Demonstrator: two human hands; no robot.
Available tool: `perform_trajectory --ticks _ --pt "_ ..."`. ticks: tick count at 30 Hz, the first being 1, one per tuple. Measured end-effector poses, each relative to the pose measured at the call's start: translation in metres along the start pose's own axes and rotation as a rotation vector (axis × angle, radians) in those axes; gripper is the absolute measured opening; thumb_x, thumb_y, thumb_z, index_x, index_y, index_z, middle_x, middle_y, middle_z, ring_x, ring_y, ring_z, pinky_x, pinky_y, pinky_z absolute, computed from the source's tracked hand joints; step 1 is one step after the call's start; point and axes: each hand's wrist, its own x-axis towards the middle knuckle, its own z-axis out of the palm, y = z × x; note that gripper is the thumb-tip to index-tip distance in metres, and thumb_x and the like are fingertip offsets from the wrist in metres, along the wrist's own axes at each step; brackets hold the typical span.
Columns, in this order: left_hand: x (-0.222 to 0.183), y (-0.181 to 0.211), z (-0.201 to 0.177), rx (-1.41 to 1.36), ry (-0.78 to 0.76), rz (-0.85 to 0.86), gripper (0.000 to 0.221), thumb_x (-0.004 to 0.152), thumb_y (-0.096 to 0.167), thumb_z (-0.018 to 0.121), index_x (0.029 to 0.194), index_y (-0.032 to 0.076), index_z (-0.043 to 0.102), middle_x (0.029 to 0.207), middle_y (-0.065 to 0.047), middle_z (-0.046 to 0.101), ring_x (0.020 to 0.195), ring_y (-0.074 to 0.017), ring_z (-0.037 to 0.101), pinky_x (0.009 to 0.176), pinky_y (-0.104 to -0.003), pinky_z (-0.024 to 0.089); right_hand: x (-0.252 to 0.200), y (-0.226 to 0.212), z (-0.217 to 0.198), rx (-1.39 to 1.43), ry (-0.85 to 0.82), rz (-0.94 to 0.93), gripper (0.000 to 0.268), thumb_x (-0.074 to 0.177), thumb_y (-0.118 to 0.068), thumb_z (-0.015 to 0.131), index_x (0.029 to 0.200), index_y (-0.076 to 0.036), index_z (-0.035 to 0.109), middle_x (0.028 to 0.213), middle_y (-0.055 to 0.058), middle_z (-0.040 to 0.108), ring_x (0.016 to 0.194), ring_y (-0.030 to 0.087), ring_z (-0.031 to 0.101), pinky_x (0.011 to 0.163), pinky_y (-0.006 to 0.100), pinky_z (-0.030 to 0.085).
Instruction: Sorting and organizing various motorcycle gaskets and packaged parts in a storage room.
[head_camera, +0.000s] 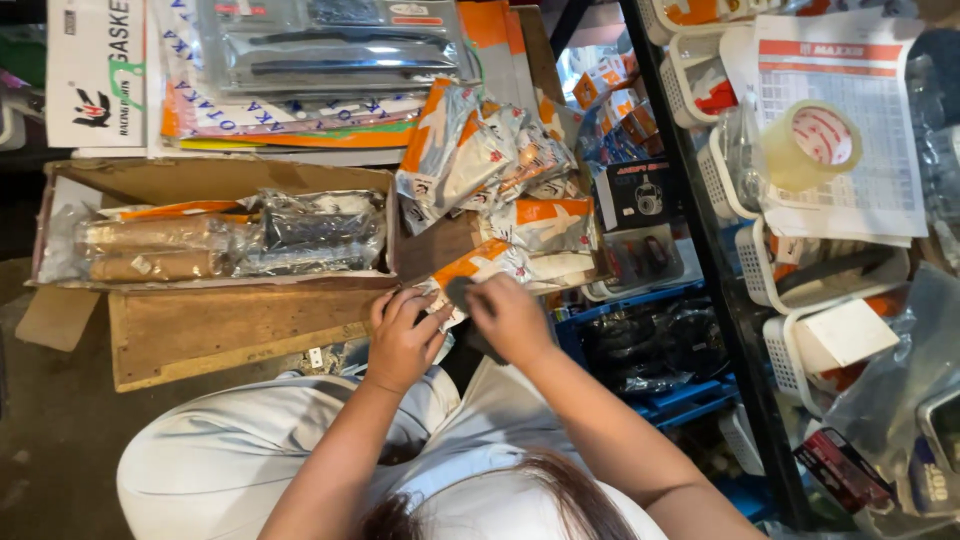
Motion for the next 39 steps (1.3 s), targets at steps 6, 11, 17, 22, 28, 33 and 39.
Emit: perform_trajectory --ticks 6,11,17,22,28,33,39 --pt "0.002 0.004 0.000 0.032 0.014 0.006 0.025 0.087 0.028 0.069 0.109 0.036 0.076 0.107 0.001 0.065 0.121 -0.0212 0.061 0.108 -0.050 0.039 0.038 0.004 0.007 -0.134 -0.015 -0.072 0.015 0.088 -0.025 0.072 0.100 -0.016 0.070 0.088 0.008 0.065 0.087 0.033 0.070 0.076 0.047 0.058" --pt "0.002 0.004 -0.002 0.004 0.031 -0.024 0.025 0.088 0.024 0.066 0.106 0.038 0.077 0.104 0.003 0.066 0.116 -0.0198 0.064 0.104 -0.047 0.044 0.047 0.016 0.002 -0.079 0.088 -0.130 0.010 0.087 -0.020 0.074 0.095 -0.014 0.071 0.083 0.008 0.064 0.083 0.034 0.070 0.074 0.044 0.058" --pt "0.000 0.018 -0.046 -0.099 0.016 -0.036 0.020 0.089 0.020 0.068 0.105 0.028 0.077 0.100 0.001 0.067 0.104 -0.0240 0.067 0.091 -0.045 0.052 0.030 0.047 -0.021 -0.071 0.113 -0.083 0.013 0.087 -0.016 0.076 0.098 -0.016 0.071 0.087 0.006 0.064 0.088 0.031 0.070 0.078 0.042 0.057" --pt "0.020 0.053 -0.096 -0.296 0.256 -0.452 0.010 0.096 0.014 0.070 0.104 0.013 0.075 0.085 -0.004 0.071 0.081 -0.0279 0.071 0.077 -0.037 0.056 0.022 0.077 -0.003 0.264 0.236 0.009 0.014 0.087 -0.014 0.081 0.100 -0.018 0.077 0.093 0.002 0.071 0.093 0.026 0.072 0.085 0.037 0.056" --pt "0.061 0.079 -0.064 -0.628 0.135 -0.808 0.033 0.098 0.013 0.064 0.131 0.014 0.060 0.086 -0.016 0.076 0.078 -0.0333 0.076 0.072 -0.041 0.061 0.008 0.085 -0.002 0.602 0.589 0.292 0.015 0.098 -0.006 0.070 0.113 -0.007 0.067 0.105 0.012 0.069 0.103 0.023 0.066 0.095 0.038 0.052" --pt "0.067 0.070 -0.041 -0.416 -0.178 -0.763 0.046 0.099 0.015 0.057 0.144 0.015 0.048 0.127 -0.032 0.061 0.105 -0.0547 0.066 0.085 -0.060 0.059 -0.009 0.091 -0.042 0.500 0.856 0.416 0.016 0.106 -0.007 0.060 0.121 -0.006 0.057 0.107 0.010 0.059 0.102 0.019 0.057 0.095 0.035 0.045" --pt "0.044 0.064 -0.044 0.007 -0.290 -0.405 0.053 0.097 0.033 0.061 0.148 0.021 0.051 0.150 -0.019 0.042 0.095 -0.0450 0.071 0.071 -0.053 0.063 -0.004 0.037 -0.069 0.488 0.689 0.236 0.019 0.100 0.001 0.064 0.117 -0.008 0.063 0.110 0.010 0.064 0.110 0.023 0.062 0.101 0.037 0.045"
